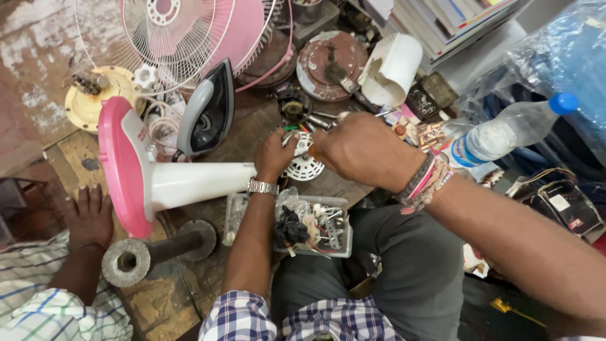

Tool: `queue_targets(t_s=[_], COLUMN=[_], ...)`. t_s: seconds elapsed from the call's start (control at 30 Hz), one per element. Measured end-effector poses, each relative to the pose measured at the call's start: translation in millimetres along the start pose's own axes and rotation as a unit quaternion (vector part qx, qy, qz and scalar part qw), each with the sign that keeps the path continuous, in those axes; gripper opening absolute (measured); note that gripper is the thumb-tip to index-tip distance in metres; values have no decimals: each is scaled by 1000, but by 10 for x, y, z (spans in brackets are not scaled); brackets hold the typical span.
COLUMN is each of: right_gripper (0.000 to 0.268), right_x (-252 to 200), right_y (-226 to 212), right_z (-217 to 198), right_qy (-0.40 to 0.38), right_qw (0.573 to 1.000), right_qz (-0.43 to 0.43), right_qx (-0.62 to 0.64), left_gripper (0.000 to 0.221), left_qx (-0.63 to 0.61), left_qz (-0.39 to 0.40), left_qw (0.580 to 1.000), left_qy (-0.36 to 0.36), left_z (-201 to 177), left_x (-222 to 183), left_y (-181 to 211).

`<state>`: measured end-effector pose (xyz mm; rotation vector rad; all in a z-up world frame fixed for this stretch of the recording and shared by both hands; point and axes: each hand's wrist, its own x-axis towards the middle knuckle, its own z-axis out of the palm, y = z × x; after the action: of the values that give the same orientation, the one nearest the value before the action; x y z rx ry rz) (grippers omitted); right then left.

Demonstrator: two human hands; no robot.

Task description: The person sits on the floor and uses a screwdriver to remove screws from a white plastic fan motor housing. They then open a small plastic bag, remove a small metal part, and place it into the housing before continuing to adjust the internal components.

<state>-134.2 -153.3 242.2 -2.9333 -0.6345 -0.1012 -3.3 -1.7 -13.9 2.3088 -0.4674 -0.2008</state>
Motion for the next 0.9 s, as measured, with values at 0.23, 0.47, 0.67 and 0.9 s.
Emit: queue_targets(t_s=[0.23,0.47,0.67,0.9], right_gripper=[38,20,34,41], right_x=[56,-28,-16,-69], right_y=[-160,-88,-9,-28], right_z=[121,-13,84,101], right_qy=[-33,88,-16,-12], right_qw=[977,981,998,977], right_qz=[211,-131,8,210], right_qx=[9,-109,-53,-38], left_gripper=[40,42,44,43], left_qx=[-21,-11,-15,-12], left_qz=[3,11,-5,-15], left_qw=[1000,1000,1000,1000], left_qy=[3,2,8,-9], left_z=[-13,-23,5,-78], left_x=[-48,-59,-33,-24], left_y=[16,-21,-23,67])
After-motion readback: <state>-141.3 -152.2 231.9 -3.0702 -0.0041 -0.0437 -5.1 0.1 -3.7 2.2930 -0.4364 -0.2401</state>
